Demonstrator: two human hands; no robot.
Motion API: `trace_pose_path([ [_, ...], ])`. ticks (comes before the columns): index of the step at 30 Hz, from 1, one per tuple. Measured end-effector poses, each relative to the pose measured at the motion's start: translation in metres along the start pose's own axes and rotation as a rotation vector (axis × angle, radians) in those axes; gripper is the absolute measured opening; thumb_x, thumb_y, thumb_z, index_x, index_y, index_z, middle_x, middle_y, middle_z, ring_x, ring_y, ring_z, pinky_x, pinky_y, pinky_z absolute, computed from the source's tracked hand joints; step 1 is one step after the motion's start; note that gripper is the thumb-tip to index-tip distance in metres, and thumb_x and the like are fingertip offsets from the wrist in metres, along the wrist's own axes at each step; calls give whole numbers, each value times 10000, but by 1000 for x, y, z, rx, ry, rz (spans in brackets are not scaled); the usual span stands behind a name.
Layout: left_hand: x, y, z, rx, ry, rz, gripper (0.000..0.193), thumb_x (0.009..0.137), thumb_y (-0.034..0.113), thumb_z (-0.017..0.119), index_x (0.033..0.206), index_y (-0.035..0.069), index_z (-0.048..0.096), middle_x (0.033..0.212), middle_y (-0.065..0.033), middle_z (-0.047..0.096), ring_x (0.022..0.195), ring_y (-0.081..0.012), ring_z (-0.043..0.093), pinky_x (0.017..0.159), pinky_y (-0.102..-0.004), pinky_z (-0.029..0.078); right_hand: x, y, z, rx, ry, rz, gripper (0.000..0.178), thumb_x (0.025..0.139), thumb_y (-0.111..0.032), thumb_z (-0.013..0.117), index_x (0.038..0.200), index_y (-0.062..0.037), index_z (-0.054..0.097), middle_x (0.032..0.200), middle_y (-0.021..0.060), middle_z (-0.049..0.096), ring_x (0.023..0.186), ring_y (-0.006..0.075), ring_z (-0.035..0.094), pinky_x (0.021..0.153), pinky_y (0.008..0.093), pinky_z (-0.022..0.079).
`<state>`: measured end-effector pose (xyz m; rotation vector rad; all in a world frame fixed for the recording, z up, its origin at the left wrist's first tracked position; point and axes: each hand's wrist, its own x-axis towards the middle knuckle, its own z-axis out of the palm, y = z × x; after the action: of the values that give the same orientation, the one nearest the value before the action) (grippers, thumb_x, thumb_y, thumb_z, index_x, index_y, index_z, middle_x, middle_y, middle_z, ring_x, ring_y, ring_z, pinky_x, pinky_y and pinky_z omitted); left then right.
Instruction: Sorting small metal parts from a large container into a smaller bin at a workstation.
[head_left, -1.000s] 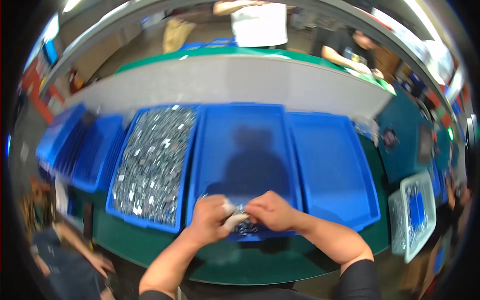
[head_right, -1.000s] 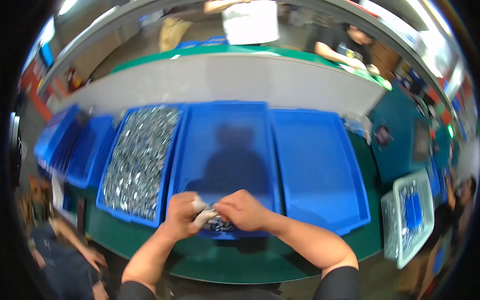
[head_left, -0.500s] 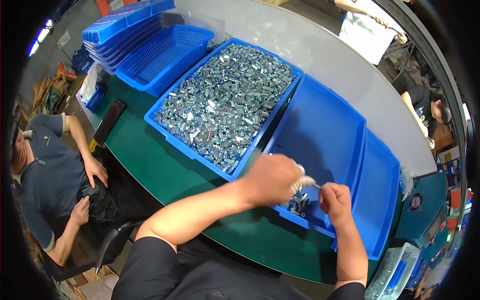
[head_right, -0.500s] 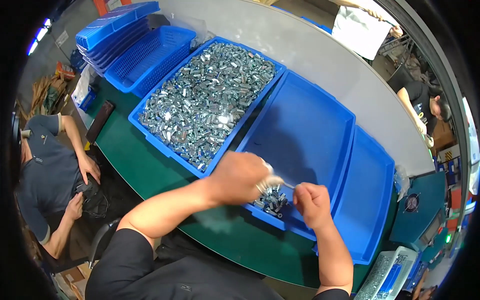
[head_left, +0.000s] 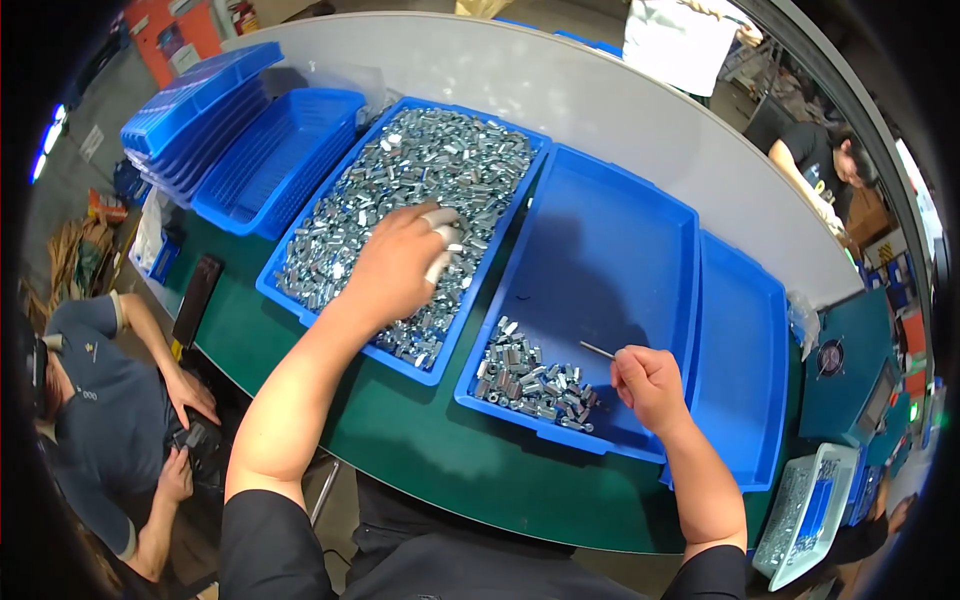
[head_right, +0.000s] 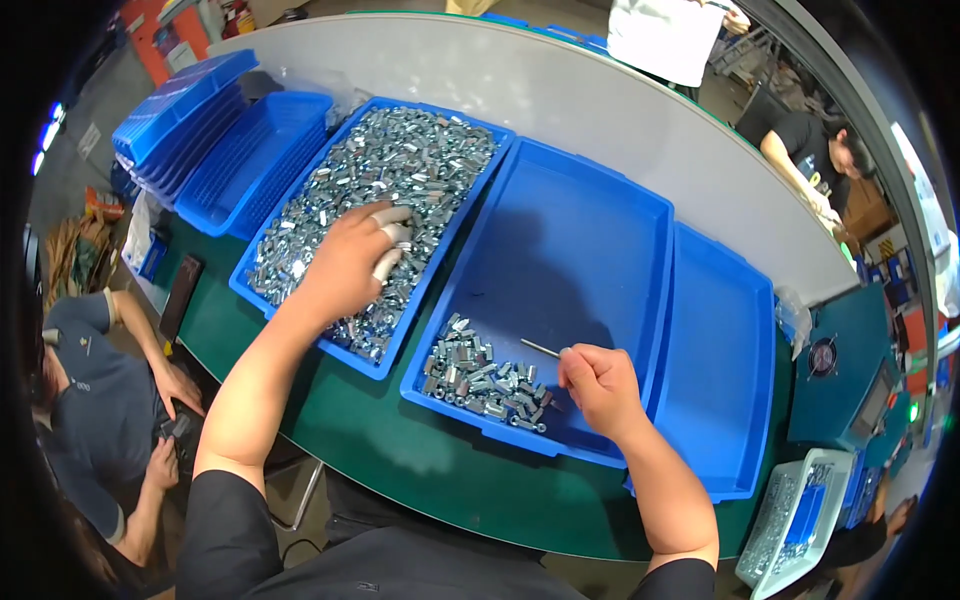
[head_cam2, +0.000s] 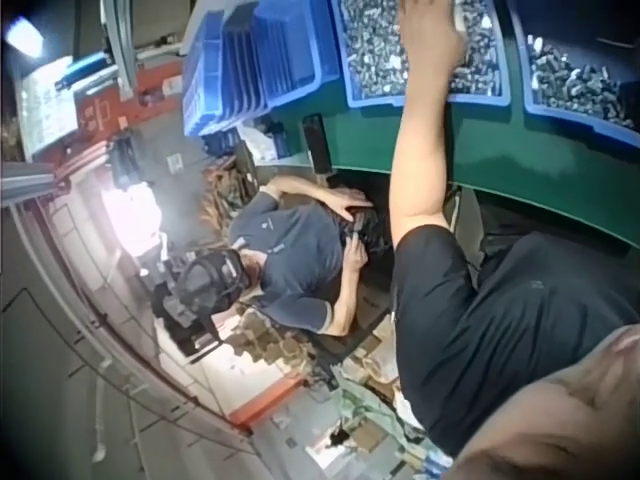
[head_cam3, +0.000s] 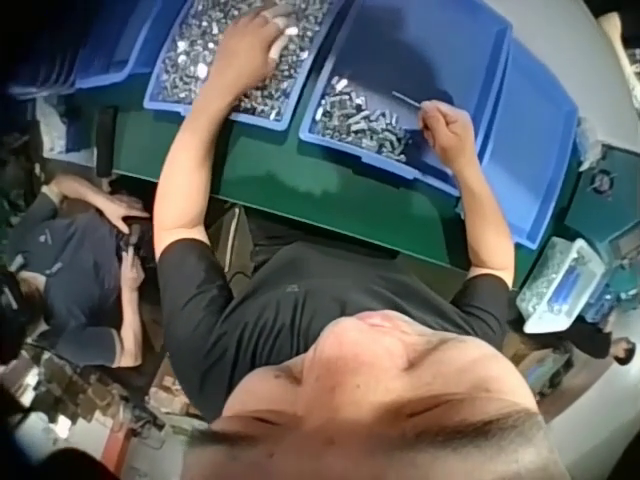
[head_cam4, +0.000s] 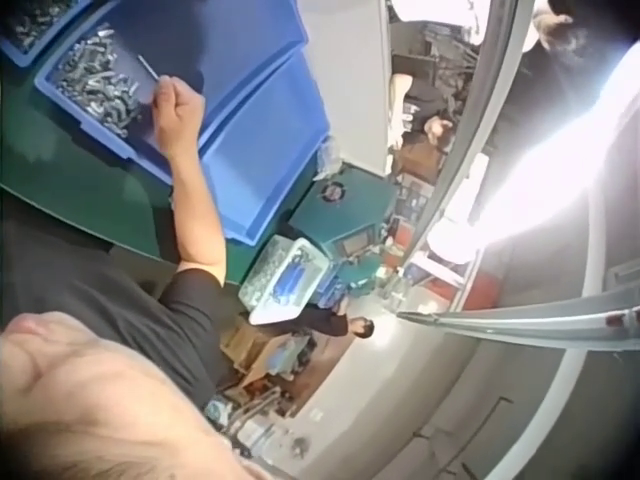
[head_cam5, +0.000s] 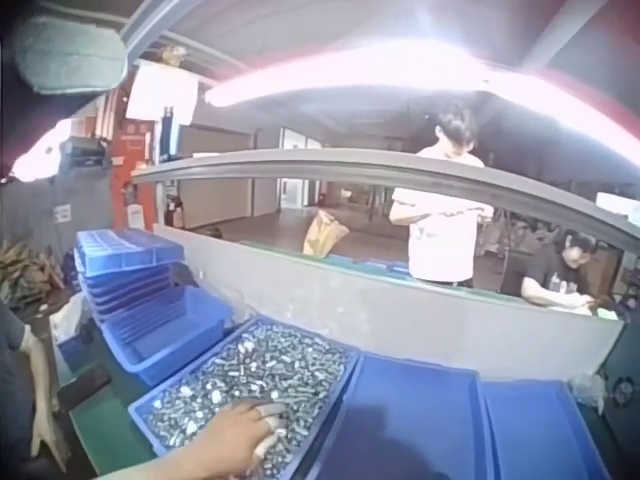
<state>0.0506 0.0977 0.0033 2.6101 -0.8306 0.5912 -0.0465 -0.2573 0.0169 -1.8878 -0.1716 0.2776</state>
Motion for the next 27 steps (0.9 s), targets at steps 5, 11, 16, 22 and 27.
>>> trace_pose_path([
  [5,-11,-24,-16,-62,39,-161,156,921,70,637,1067,14,625,1334,-148,608,1166,-381,594,991,-426,481,3,-2,-3,-66,2,-153,382,1019,-233,513,707,-24,581,526,-2,484,475,54,436,448,246,320],
  [11,-36,-51,-16,-18,122,-250,155,946,32,567,1068,-12,651,1297,-208,629,1218,-366,585,1053,-398,432,0,3,-6,-69,33,-167,362,1001,-237,529,715,-34,618,555,48,534,532,115,500,531,313,411],
  [16,-29,-39,-28,-88,99,-275,198,962,81,573,1132,-1,633,1322,-198,609,1228,-362,561,1066,-419,404,5,6,5,-44,40,-191,388,1007,-261,547,702,-37,632,582,74,572,531,162,510,549,334,424],
  [22,23,75,-12,-180,117,34,267,922,70,603,1184,26,624,1351,-200,581,1236,-371,549,1059,-452,408,11,13,-6,43,277,-277,356,1005,-264,577,753,-37,684,581,47,556,543,102,456,533,316,383],
  [27,43,161,14,-444,-427,356,390,805,90,752,1178,69,641,1347,-145,577,1212,-365,549,1021,-453,431,24,12,-13,154,386,-163,326,1008,-241,578,787,-25,682,561,8,506,544,76,425,513,301,357],
])
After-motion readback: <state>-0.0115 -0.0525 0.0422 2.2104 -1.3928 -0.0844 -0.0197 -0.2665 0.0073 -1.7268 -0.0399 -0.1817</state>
